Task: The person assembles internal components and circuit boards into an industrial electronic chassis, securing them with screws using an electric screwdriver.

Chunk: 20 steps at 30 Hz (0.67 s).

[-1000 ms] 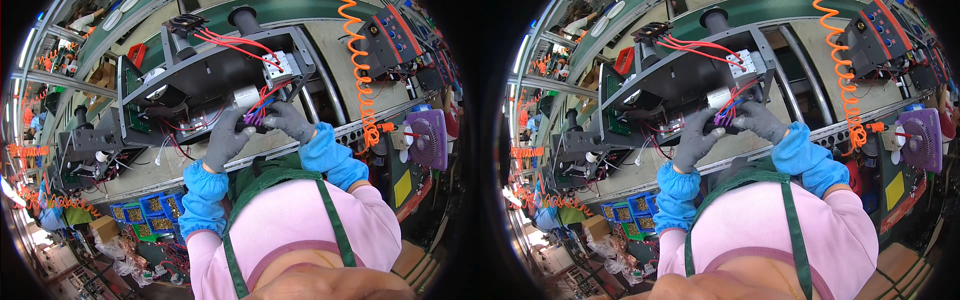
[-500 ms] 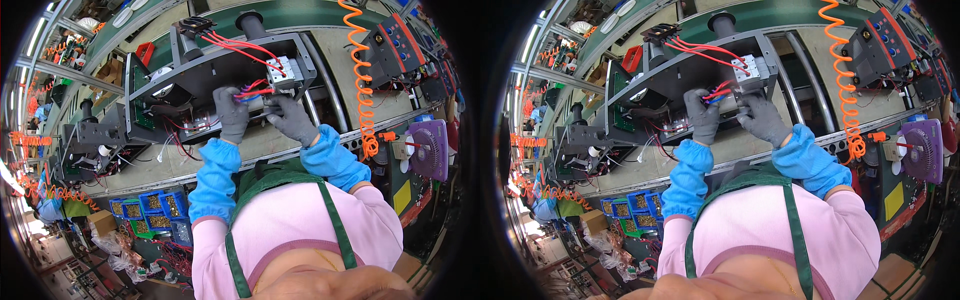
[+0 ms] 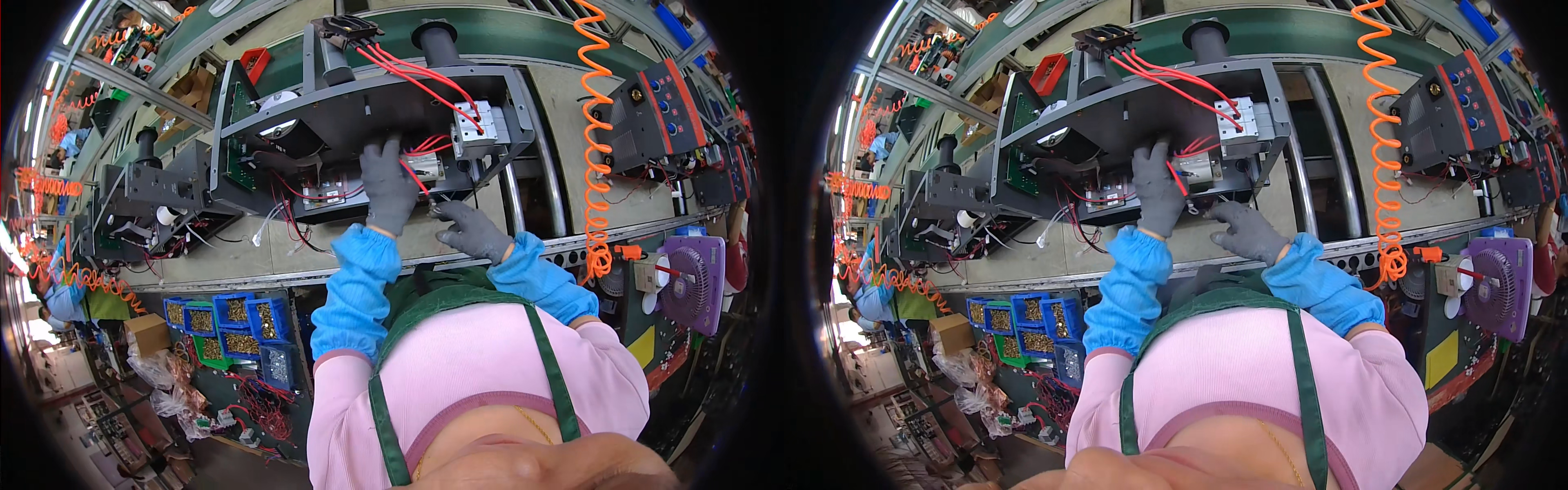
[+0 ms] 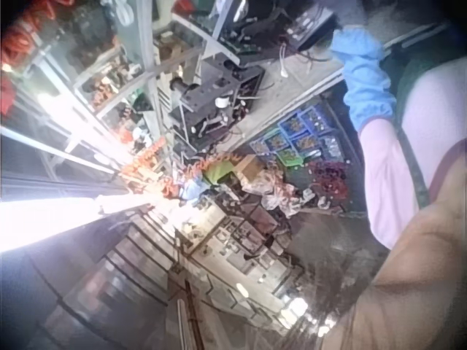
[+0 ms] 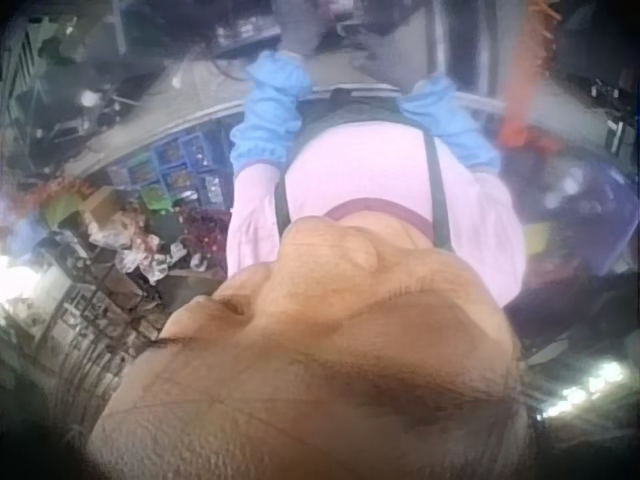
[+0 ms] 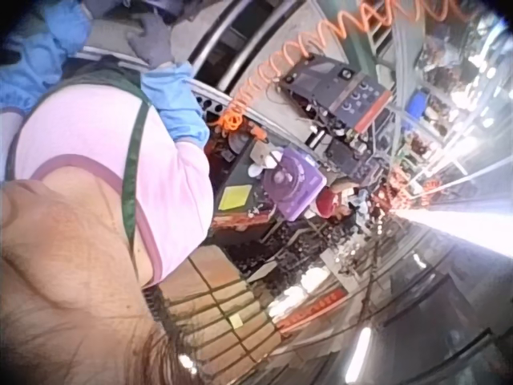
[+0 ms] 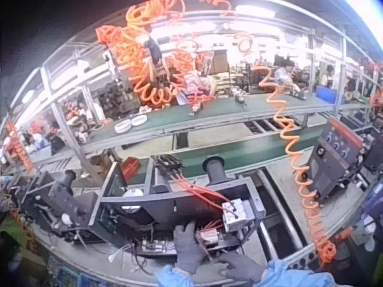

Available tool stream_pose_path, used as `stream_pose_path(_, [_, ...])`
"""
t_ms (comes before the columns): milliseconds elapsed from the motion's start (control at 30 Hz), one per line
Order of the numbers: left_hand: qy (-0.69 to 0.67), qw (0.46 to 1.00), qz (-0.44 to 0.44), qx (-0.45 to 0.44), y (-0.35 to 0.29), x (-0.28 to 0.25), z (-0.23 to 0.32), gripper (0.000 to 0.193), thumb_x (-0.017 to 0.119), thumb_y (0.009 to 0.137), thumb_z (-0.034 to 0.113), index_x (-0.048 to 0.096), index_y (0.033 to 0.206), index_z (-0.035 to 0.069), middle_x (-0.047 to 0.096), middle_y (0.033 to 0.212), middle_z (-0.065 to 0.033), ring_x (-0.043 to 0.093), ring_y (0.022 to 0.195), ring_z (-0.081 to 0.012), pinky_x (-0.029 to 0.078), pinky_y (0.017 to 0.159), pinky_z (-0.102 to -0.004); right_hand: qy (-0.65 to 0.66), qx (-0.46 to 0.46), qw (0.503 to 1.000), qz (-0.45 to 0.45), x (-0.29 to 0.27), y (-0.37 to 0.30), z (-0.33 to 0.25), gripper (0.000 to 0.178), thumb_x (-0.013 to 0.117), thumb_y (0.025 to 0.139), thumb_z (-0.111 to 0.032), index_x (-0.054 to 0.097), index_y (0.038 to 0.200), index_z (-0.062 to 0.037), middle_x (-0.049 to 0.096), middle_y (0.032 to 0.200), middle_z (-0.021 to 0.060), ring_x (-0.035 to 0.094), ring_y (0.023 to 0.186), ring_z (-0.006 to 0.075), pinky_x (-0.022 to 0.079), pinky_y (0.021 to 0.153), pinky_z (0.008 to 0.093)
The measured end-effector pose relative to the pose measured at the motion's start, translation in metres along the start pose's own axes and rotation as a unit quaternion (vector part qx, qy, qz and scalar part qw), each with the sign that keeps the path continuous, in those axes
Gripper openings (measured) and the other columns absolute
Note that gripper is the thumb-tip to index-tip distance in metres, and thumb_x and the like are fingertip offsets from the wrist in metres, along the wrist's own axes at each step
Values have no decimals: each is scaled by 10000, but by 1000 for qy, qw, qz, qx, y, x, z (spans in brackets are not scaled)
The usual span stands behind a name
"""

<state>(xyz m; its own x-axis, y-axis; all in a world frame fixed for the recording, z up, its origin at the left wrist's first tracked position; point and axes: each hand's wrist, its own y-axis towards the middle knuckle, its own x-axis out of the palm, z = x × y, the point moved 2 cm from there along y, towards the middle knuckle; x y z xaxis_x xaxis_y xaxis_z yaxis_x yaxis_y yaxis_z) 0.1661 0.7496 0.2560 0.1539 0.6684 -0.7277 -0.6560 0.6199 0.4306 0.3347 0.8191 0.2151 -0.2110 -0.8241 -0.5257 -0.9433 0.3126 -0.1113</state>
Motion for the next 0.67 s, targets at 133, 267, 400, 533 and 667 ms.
stream_pose_path(133, [-68, 993, 95, 0, -26, -10, -24, 485, 589, 753, 63, 496, 1229, 90, 471, 1111, -216, 506, 981, -370, 430, 843, -410, -67, -2, 998, -22, -4, -13, 20, 398, 609, 798, -251, 550, 1133, -44, 552, 1133, 156, 591, 983, 279, 490, 805, 374])
stream_pose_path(267, [166, 982, -81, 27, -38, -20, -67, 374, 663, 724, 158, 594, 1089, 114, 565, 982, -115, 506, 940, -317, 430, 804, -423, -41, 55, 997, -27, -11, -22, 37, 390, 600, 804, -238, 554, 1135, -36, 568, 1109, 159, 617, 920, 266, 486, 814, 374])
stream_pose_path(400, [191, 974, -115, 38, -28, -32, -70, 148, 631, 750, 148, 667, 893, 151, 602, 852, -64, 534, 881, -291, 431, 744, -417, -66, 29, 994, -81, -14, -22, 44, 378, 593, 809, -225, 562, 1131, -29, 597, 1052, 159, 632, 882, 254, 492, 807, 363])
stream_pose_path(533, [284, 954, -91, 24, -38, -66, -91, 135, 621, 697, 89, 645, 805, 166, 588, 807, -45, 533, 876, -282, 436, 701, -409, -50, 7, 992, -116, -16, -17, 37, 365, 586, 803, -214, 575, 1116, -28, 605, 1043, 164, 626, 901, 267, 489, 819, 374])
stream_pose_path(667, [291, 936, -197, -1, -83, -104, -132, 158, 589, 706, 108, 631, 853, 147, 620, 935, -85, 546, 1002, -298, 451, 727, -424, -121, -31, 975, -183, -5, -6, 44, 390, 581, 770, -183, 584, 1137, -51, 603, 1072, 176, 603, 987, 271, 476, 873, 375])
